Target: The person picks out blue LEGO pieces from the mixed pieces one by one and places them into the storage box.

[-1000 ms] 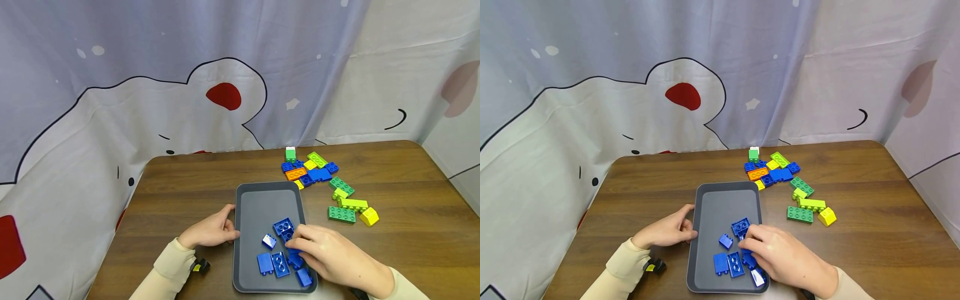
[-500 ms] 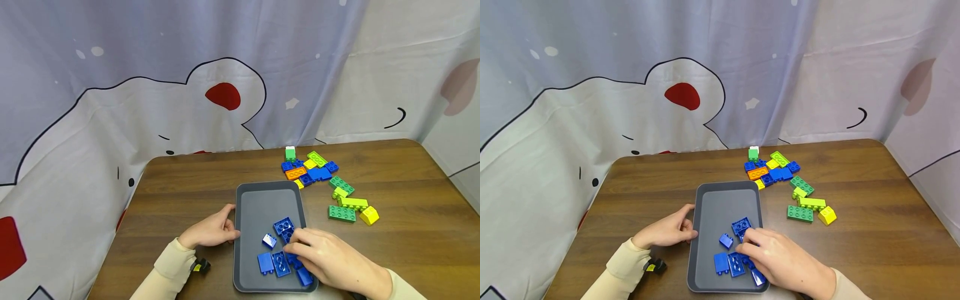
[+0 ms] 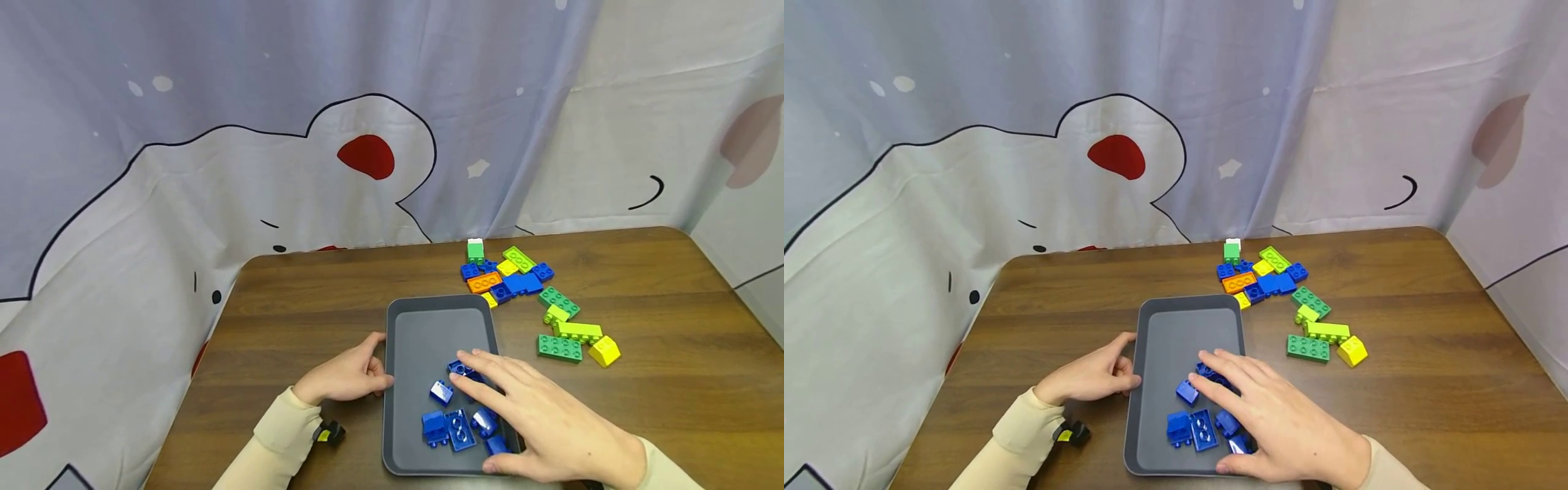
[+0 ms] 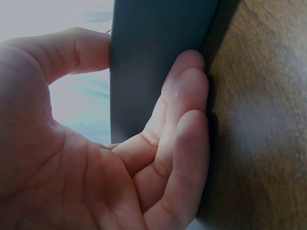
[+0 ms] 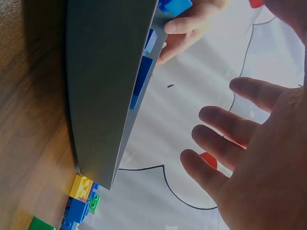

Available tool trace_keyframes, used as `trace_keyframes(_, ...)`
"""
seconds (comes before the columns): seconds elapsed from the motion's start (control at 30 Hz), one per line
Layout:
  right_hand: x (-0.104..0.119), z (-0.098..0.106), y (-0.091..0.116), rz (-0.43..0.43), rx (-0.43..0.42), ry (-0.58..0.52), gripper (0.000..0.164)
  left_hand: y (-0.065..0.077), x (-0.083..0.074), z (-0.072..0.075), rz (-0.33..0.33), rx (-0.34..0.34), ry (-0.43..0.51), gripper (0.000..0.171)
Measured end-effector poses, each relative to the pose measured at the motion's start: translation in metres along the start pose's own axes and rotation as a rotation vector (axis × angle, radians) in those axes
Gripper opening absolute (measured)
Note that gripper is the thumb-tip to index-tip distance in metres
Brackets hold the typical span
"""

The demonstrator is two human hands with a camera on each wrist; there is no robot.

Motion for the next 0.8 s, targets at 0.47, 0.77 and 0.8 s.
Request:
trace_keyframes(0.47,-0.013,-0.002,0.002,-0.014,-0.017,-0.026,0.098,-0.003,0.001,0.000,-0.008,0.008,0.021,0.086)
trace_keyframes(0.77,-0.024,-0.003,0.000,-0.029,-0.025,-0.030,0.096,-0.001,0.001,0.001,-0.003,0.016,0.026,0.086)
trace_keyframes(0.8,-0.026,-0.002,-0.001,-0.037,-0.028,-0.030,0.096,-0.001,0.001,0.001,-0.003,0.014,0.027,0.086)
Point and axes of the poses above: each hand's wrist, its own y-axis away from the middle knuckle, its own z-axis out of the back of the hand, x = y × z, the point moved 3 cm from there along -y, towards the middle knuckle, and after that the axes turned 5 degrees about x, right-handed, at the moved point
